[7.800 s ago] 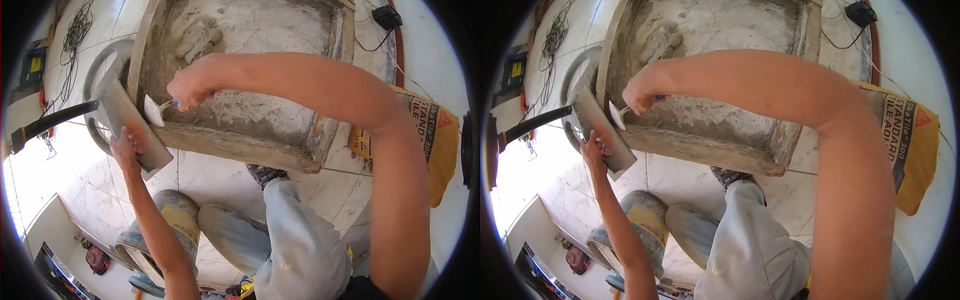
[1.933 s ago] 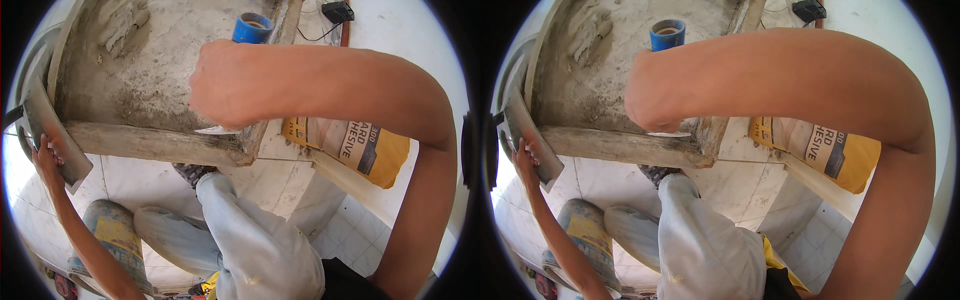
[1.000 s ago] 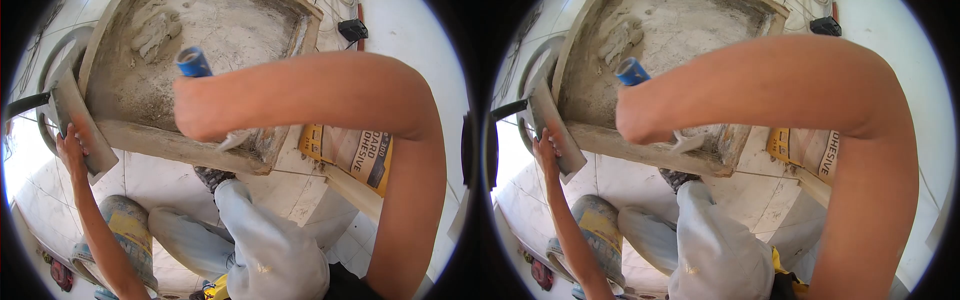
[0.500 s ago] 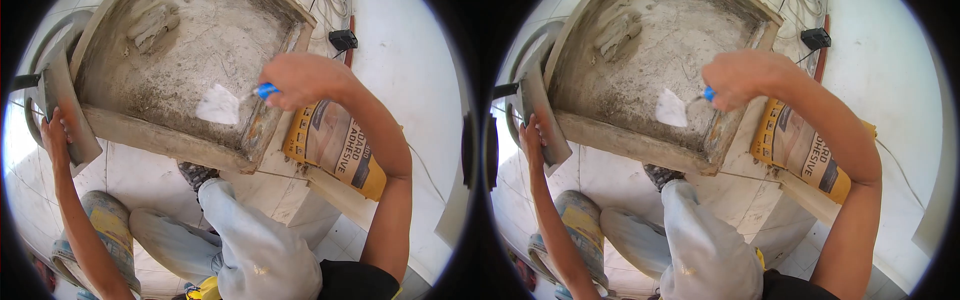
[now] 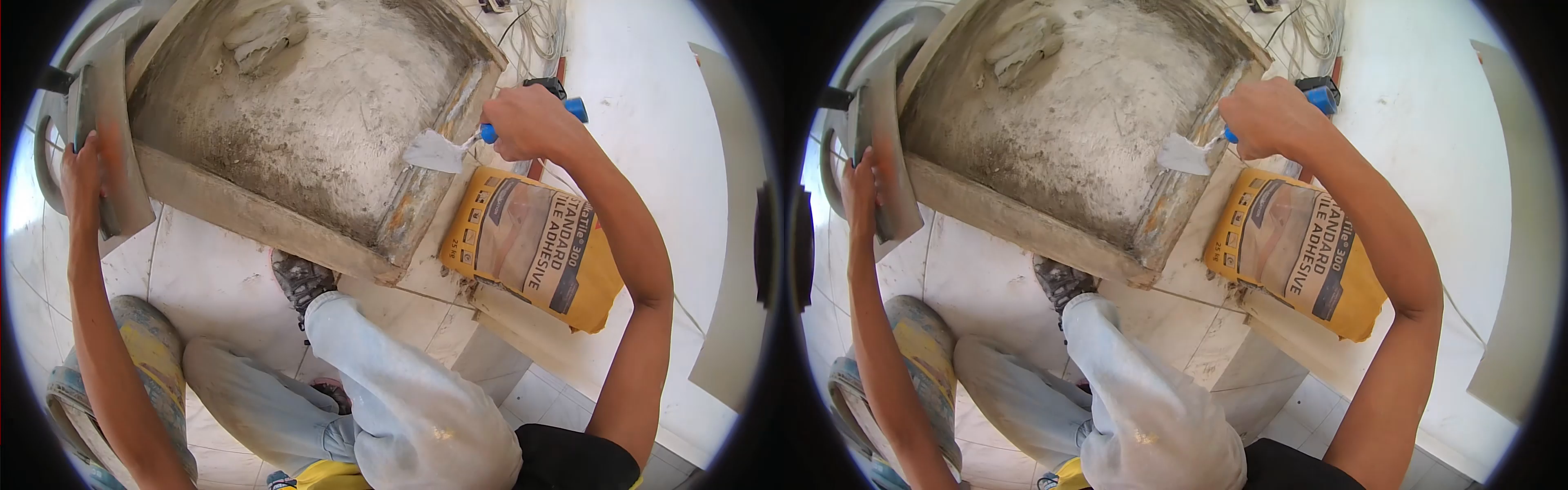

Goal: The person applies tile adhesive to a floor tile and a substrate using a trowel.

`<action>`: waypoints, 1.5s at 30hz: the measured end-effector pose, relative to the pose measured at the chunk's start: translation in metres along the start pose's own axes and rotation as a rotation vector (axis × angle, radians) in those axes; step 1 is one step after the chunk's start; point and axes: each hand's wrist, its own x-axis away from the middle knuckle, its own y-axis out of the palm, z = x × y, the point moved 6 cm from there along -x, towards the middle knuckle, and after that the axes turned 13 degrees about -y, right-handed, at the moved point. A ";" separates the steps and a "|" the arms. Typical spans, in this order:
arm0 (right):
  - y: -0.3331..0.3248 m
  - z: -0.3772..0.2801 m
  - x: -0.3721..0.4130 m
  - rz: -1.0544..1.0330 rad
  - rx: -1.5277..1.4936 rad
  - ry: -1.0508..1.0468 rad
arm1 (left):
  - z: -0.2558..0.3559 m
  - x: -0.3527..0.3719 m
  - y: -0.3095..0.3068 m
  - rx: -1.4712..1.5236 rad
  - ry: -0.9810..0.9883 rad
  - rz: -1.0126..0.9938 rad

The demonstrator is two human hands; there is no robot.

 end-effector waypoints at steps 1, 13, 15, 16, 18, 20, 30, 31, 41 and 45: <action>-0.003 -0.006 0.005 -0.010 0.017 -0.009 | -0.002 0.003 0.003 0.006 -0.020 -0.005; 0.000 -0.031 0.001 -0.075 0.068 -0.040 | 0.002 0.000 -0.001 0.048 -0.006 0.073; -0.009 -0.035 0.003 -0.088 0.039 -0.031 | 0.002 0.002 0.000 0.002 -0.034 0.035; -0.007 -0.043 0.008 -0.112 -0.051 -0.074 | 0.000 0.000 0.001 0.003 -0.041 0.036; -0.008 -0.062 0.021 -0.263 -0.142 -0.128 | 0.000 -0.003 0.000 0.036 -0.005 0.100; -0.004 -0.059 0.018 -0.254 -0.118 -0.125 | 0.003 0.004 -0.002 0.071 -0.010 0.089; 0.005 -0.008 -0.005 -0.007 -1.080 -0.029 | 0.006 0.004 -0.003 0.035 0.064 0.116; 0.022 -0.015 -0.013 0.116 -1.339 0.025 | 0.005 0.001 -0.004 0.017 0.124 0.181; 0.109 -0.051 -0.109 1.225 -2.345 0.468 | 0.020 -0.005 -0.006 0.015 0.036 -0.288; 0.140 -0.031 -0.129 1.102 -2.477 0.618 | 0.048 0.028 -0.026 -0.169 0.053 -0.033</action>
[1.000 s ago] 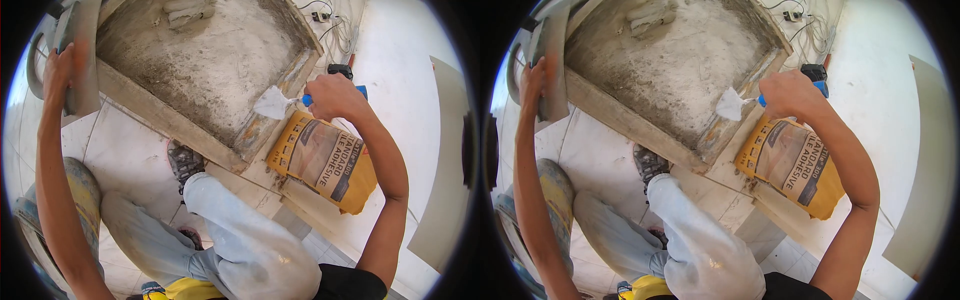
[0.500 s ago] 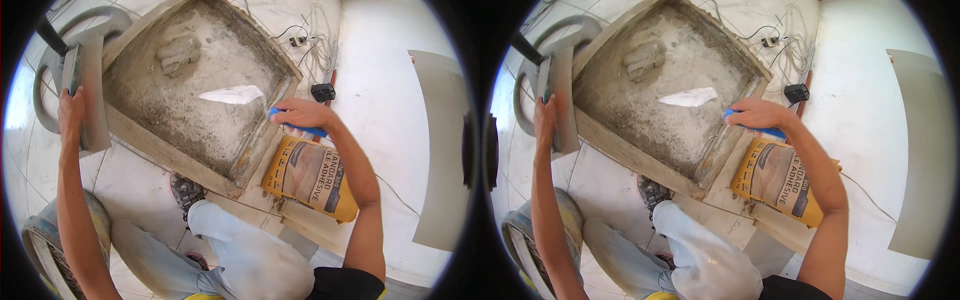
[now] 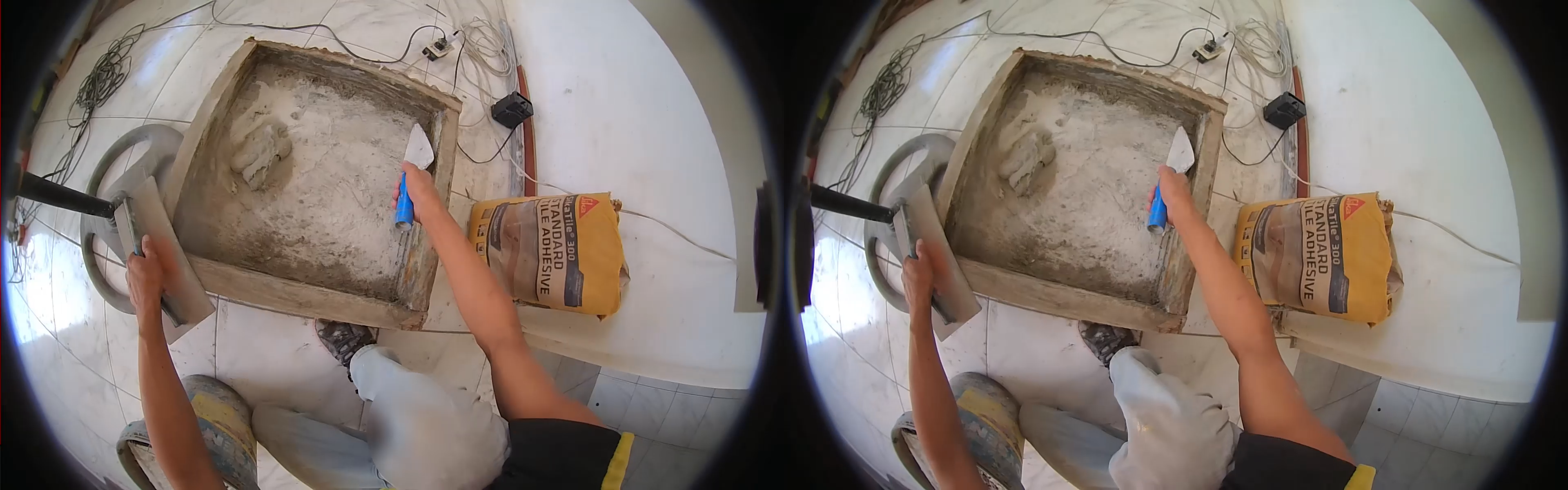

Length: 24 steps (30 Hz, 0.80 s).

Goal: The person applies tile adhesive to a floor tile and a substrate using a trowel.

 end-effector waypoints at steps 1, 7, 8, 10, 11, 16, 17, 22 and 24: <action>0.006 0.005 0.008 -0.085 0.031 -0.008 | -0.001 -0.001 0.000 0.004 0.000 0.007; 0.051 0.017 0.104 -0.405 0.139 0.109 | 0.000 -0.004 0.003 -0.109 0.006 0.056; 0.048 0.015 0.100 -0.409 0.132 0.106 | 0.001 -0.003 0.002 -0.111 0.009 0.070; 0.027 0.014 0.082 -0.223 0.004 0.024 | -0.004 -0.003 0.001 -0.137 0.008 0.091; 0.015 0.015 0.074 -0.060 -0.012 -0.022 | -0.003 -0.003 0.002 -0.136 0.010 0.095; 0.040 0.044 0.108 -0.111 0.213 -0.053 | 0.010 0.016 -0.010 -0.115 0.015 0.113; 0.053 0.049 0.122 -0.194 0.249 -0.057 | 0.008 0.015 -0.009 -0.123 0.000 0.097; 0.060 0.034 0.109 -0.228 0.082 -0.076 | 0.003 0.009 -0.005 -0.113 0.013 0.070; 0.036 0.017 0.072 0.116 0.142 -0.198 | 0.003 0.012 -0.006 -0.107 0.006 0.071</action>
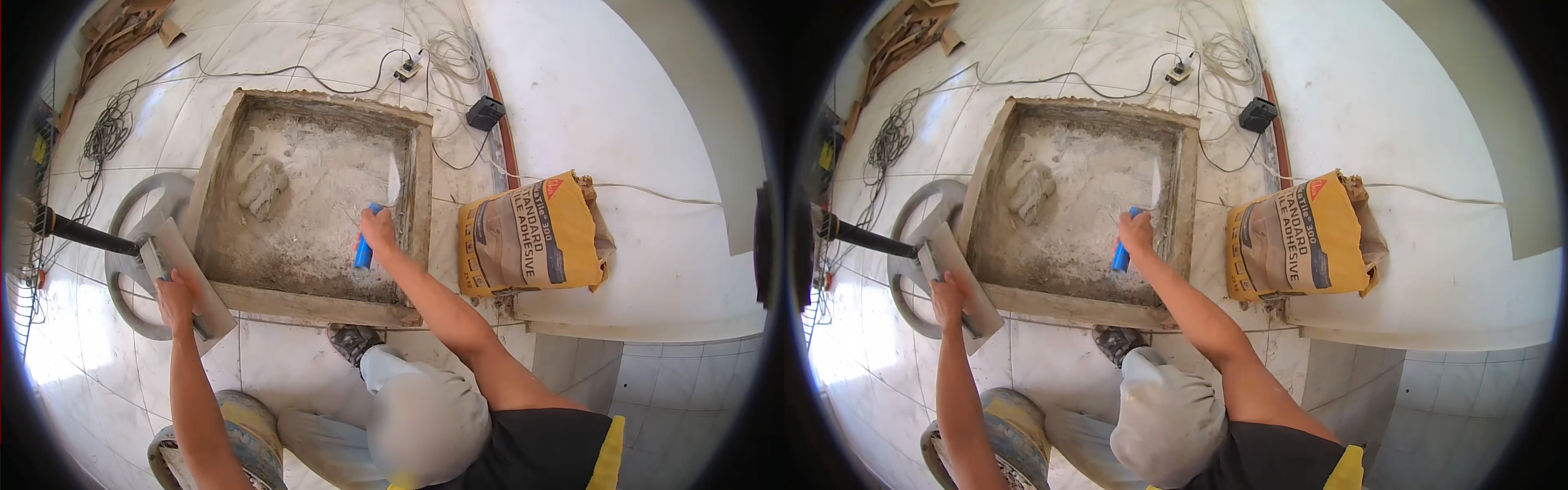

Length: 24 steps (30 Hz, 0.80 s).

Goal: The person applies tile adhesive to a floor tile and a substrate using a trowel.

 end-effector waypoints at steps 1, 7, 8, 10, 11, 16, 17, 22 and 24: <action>-0.004 0.008 -0.031 0.037 0.052 -0.008 | -0.001 -0.003 0.003 0.005 0.007 0.003; 0.039 0.105 -0.117 0.172 0.693 -0.183 | 0.001 -0.004 0.006 0.009 0.026 -0.006; 0.045 0.080 -0.091 0.296 0.745 -0.248 | 0.001 -0.003 0.005 0.010 0.022 -0.001; 0.039 0.034 -0.068 0.075 0.465 -0.121 | -0.002 -0.003 0.001 0.023 0.016 0.017; 0.046 0.026 -0.065 -0.152 0.182 0.017 | -0.004 -0.004 0.004 0.020 0.009 0.020; 0.018 0.033 -0.167 0.258 0.312 0.097 | -0.003 -0.007 0.006 0.014 0.018 0.019; 0.025 0.050 -0.179 0.316 0.354 0.106 | -0.001 -0.003 0.002 -0.003 0.026 0.009; 0.044 -0.013 -0.079 -0.114 0.090 0.012 | 0.000 -0.004 0.004 0.040 0.019 0.012; 0.041 -0.021 -0.077 -0.136 0.049 0.051 | -0.002 -0.002 0.002 0.036 -0.007 0.018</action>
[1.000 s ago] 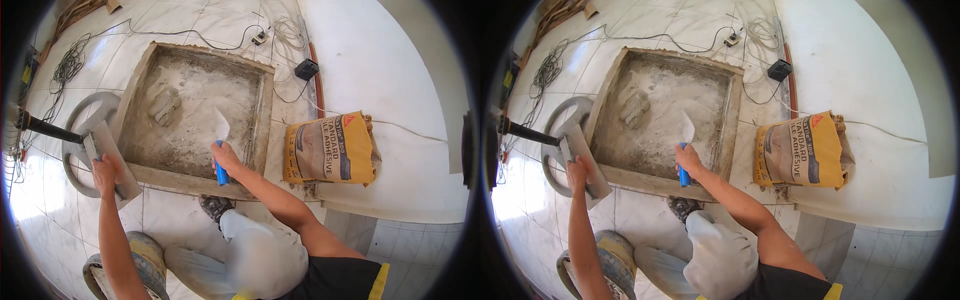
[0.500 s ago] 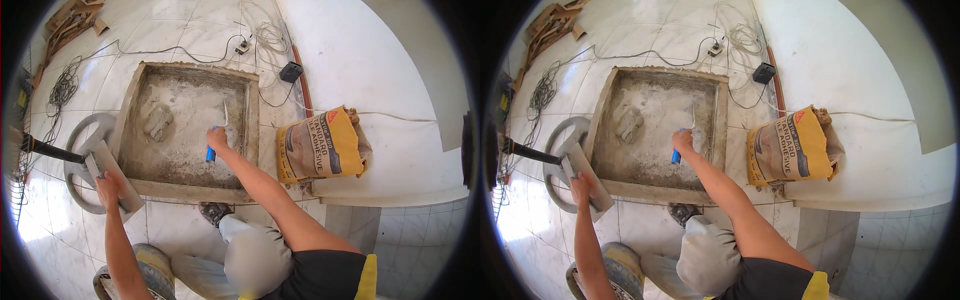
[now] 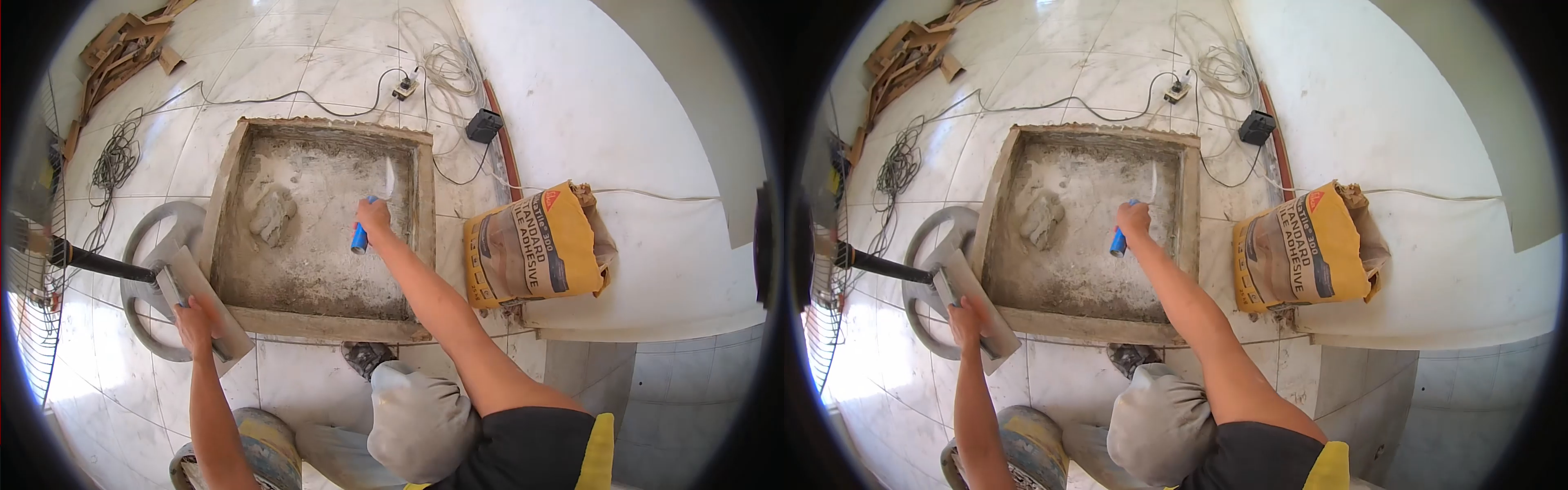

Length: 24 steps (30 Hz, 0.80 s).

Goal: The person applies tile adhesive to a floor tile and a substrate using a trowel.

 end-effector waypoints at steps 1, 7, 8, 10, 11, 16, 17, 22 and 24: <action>-0.014 0.003 -0.016 0.211 0.029 0.034 | 0.001 -0.001 0.000 -0.005 0.010 0.009; -0.013 0.033 -0.078 0.348 0.105 0.103 | 0.002 -0.002 0.000 -0.025 0.030 0.019; -0.011 0.029 -0.071 0.293 0.039 0.086 | 0.003 0.003 -0.003 -0.031 0.014 0.000; -0.025 0.017 -0.062 0.300 -0.014 0.089 | 0.007 0.003 0.000 -0.015 0.000 -0.016; -0.022 0.016 -0.067 0.296 -0.075 0.102 | 0.004 0.000 0.006 -0.006 0.016 -0.005; 0.001 0.043 -0.099 0.382 0.085 0.188 | -0.004 -0.007 0.006 -0.037 0.046 0.009; 0.002 0.028 -0.087 0.350 0.058 0.156 | 0.000 -0.004 0.004 -0.031 0.039 0.013; -0.012 0.003 -0.052 0.357 -0.298 0.021 | 0.005 0.003 -0.003 -0.012 0.025 -0.032; -0.013 0.000 -0.068 0.383 -0.460 0.055 | 0.002 -0.003 0.003 -0.007 0.031 -0.009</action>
